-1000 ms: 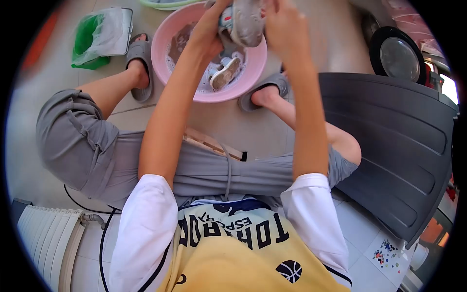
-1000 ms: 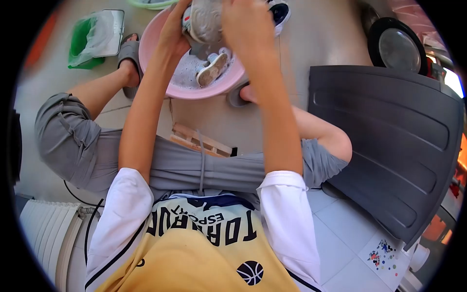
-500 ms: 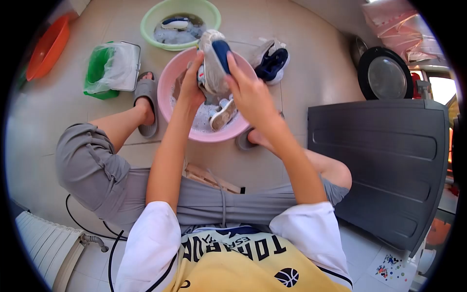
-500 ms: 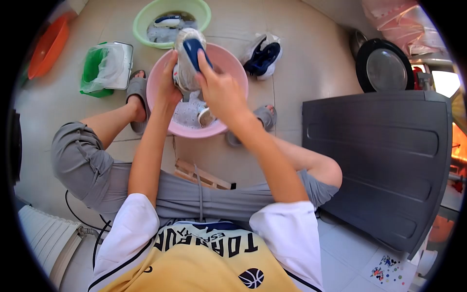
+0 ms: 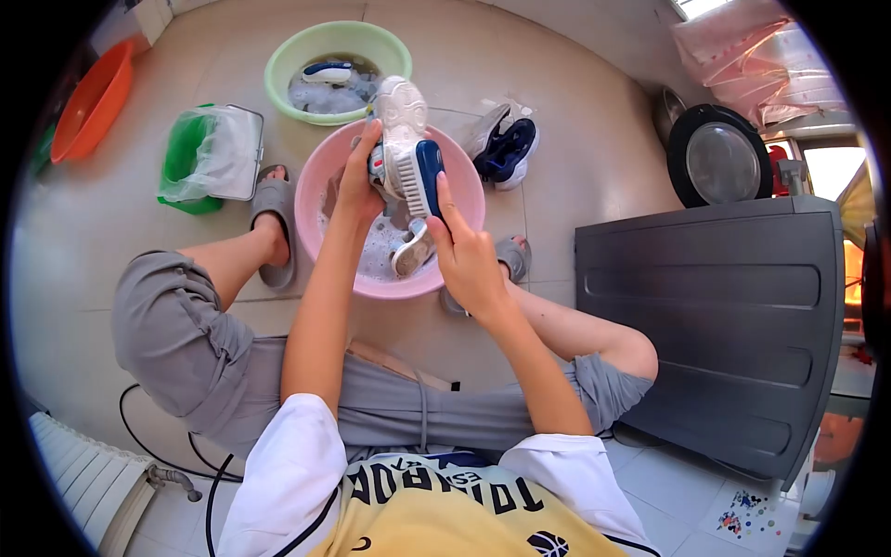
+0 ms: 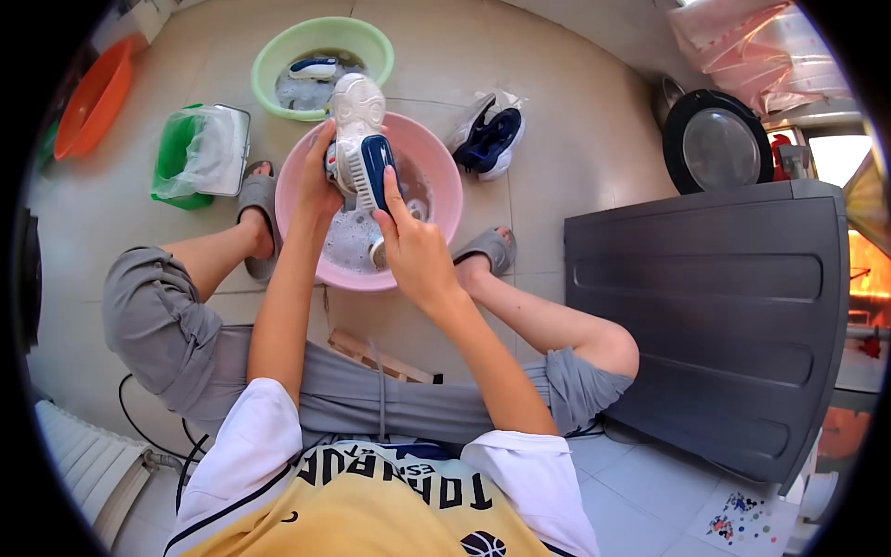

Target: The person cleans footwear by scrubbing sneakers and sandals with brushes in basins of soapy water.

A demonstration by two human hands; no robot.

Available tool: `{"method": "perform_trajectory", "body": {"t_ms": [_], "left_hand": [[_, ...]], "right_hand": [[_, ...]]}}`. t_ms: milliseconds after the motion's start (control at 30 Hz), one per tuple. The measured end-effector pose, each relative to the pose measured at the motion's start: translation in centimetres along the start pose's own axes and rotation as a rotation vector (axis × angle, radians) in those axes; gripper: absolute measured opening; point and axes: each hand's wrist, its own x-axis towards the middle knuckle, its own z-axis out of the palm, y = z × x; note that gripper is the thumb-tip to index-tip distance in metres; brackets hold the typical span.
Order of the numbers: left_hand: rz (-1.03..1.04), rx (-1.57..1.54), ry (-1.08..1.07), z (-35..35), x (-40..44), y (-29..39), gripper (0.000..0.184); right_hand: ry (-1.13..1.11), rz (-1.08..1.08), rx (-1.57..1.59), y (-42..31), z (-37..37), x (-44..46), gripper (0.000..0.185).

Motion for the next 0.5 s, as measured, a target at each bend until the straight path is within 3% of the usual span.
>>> {"method": "perform_trajectory", "body": {"t_ms": [67,233,400,467,500], "left_hand": [[-0.090,-0.017,-0.062,0.2,-0.1,-0.2,0.035],[-0.101,0.199,0.049,3.9,-1.0,1.0,0.042],[-0.186,0.189,-0.052,4.2,-1.0,1.1,0.042],[-0.010,0.052,0.060,4.6,-0.5,1.3,0.041],[0.036,0.026,0.073,4.7,-0.4,1.4,0.036]], "right_hand": [[-0.143,0.306,0.023,-1.3,-1.6,0.0,0.048],[0.005,0.168,-0.066,-0.5,-1.8,4.0,0.047],[0.055,0.207,-0.047,0.8,-1.8,8.8,0.046],[0.033,0.153,-0.013,0.7,-1.2,8.1,0.046],[0.119,-0.042,0.014,0.6,-0.4,5.6,0.046]]}}
